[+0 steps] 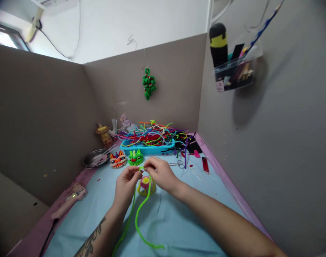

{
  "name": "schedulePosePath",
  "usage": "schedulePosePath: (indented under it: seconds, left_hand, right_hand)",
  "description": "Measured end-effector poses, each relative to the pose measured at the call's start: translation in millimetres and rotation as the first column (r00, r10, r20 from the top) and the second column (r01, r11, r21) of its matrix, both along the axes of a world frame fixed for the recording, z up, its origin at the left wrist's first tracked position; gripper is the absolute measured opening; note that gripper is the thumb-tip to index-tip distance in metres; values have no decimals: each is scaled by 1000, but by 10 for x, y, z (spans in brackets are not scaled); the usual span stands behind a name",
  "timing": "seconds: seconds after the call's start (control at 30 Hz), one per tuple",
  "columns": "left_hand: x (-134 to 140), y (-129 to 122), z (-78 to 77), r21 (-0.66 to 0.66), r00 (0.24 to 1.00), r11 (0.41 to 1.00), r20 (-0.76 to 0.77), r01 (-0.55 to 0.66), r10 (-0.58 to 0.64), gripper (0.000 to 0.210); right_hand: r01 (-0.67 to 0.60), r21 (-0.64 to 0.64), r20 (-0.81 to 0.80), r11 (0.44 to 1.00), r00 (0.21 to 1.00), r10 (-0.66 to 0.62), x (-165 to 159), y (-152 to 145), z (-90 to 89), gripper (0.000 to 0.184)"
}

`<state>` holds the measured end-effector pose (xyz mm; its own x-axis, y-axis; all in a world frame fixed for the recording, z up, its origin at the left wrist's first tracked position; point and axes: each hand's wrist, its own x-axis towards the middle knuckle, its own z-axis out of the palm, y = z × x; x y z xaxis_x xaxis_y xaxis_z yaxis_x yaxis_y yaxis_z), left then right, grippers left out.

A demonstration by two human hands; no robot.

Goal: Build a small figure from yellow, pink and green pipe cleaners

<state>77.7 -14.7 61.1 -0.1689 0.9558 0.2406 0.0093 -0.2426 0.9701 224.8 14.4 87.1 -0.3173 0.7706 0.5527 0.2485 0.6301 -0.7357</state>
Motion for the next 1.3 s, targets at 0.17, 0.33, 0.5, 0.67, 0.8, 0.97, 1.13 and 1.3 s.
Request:
schedulePosePath:
  seconds: [0.17, 0.33, 0.5, 0.67, 0.8, 0.97, 1.13, 1.3]
  left_hand:
    - [14, -12, -19, 5, 1000, 1000, 7, 1, -2, 16]
    - [1, 0, -48, 27, 1000, 1000, -25, -1, 2, 14]
    - [4, 1, -54, 42, 998, 999, -64, 2, 0, 13]
    - [13, -9, -48, 41, 997, 999, -79, 11, -7, 14]
    - [12, -7, -47, 37, 994, 999, -108, -11, 15, 16]
    - [2, -6, -43, 14, 996, 1000, -94, 11, -10, 19]
    - [-15, -22, -31, 0, 993, 999, -115, 32, -32, 22]
    - [5, -24, -11, -42, 988, 999, -153, 23, -29, 26]
  right_hand:
    - [-47, -80, -24, 996, 999, 45, -13, -7, 1, 5]
    - [-67, -126, -55, 990, 997, 60, -20, -15, 11, 4]
    - [-50, -164, -55, 985, 998, 42, -33, 1, -16, 3]
    - [-54, -175, -54, 983, 998, 45, -40, 42, -73, 6]
    - [-56, -112, -3, 992, 998, 56, -34, 38, -77, 9]
    - [-45, -22, 48, 999, 998, 46, -10, 11, -52, 10]
    - [-78, 88, 121, 993, 990, 67, -7, 8, -65, 12]
    - [-109, 245, 218, 963, 974, 55, 19, 29, -95, 12]
